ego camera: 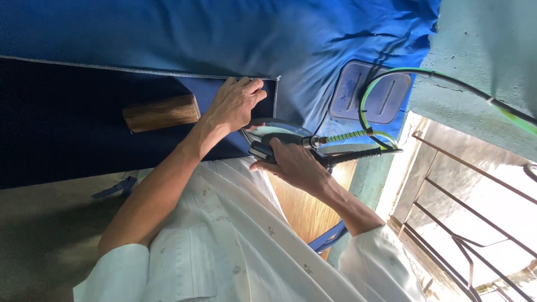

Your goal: The person irons a dark blue garment on a blue-covered ironing board, using a steam iron and a wooden pressing block. They smooth the fabric, press seams, and adjust the garment's position throughout the process.

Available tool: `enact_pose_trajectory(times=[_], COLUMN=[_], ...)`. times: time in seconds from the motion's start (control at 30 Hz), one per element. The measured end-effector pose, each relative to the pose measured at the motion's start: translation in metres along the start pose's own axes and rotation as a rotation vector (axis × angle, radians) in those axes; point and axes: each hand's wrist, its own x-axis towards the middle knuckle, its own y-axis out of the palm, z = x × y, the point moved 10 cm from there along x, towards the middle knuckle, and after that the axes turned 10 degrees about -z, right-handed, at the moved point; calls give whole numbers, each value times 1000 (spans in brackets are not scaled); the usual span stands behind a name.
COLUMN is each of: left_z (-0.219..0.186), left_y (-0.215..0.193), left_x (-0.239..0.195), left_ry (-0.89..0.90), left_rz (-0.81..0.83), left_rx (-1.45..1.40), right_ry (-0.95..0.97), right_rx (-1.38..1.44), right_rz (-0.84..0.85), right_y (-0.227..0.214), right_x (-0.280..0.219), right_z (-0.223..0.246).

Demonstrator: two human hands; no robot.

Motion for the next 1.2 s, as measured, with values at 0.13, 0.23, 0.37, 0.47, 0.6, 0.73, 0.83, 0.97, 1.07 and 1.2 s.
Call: enact_pose_trajectory(times=[0.13, 0.23, 0.37, 0.47, 0.6, 0.73, 0.83, 0.97, 1.07, 1.2], left_z=[-4, 5, 18, 27, 28, 44, 71, 89, 110, 120], left_y=[-24, -18, -5, -28, -105, -103, -85, -112, -132, -152], left_x=[4, 2, -6, -22, -76, -126, -151, -166, -183, -195], left_ry=[-44, -64, -39, 14, 19, -35, -80, -160, -196, -247], left_rz=[93, 100, 24, -179, -387, -401, -371, -357, -397, -494], left_rx=[-29, -102, -170, -205, -8, 283, 397, 333, 326, 373], right_ry=[-10, -24, 69, 51, -40, -187, -240, -320, -460, -687], right_rx=[-61, -76, -76, -45, 64, 32, 69, 27, -55, -211], right_rz=[20, 6, 66, 48, -36, -92, -120, -101, -93, -88], right_y=[3, -11, -15, -9, -2, 4, 7, 8, 7, 8], right_x=[15, 22, 26, 34, 47, 61, 68, 69, 61, 44], right_z=[-7, -5, -14, -14, 5, 33, 48, 57, 58, 59])
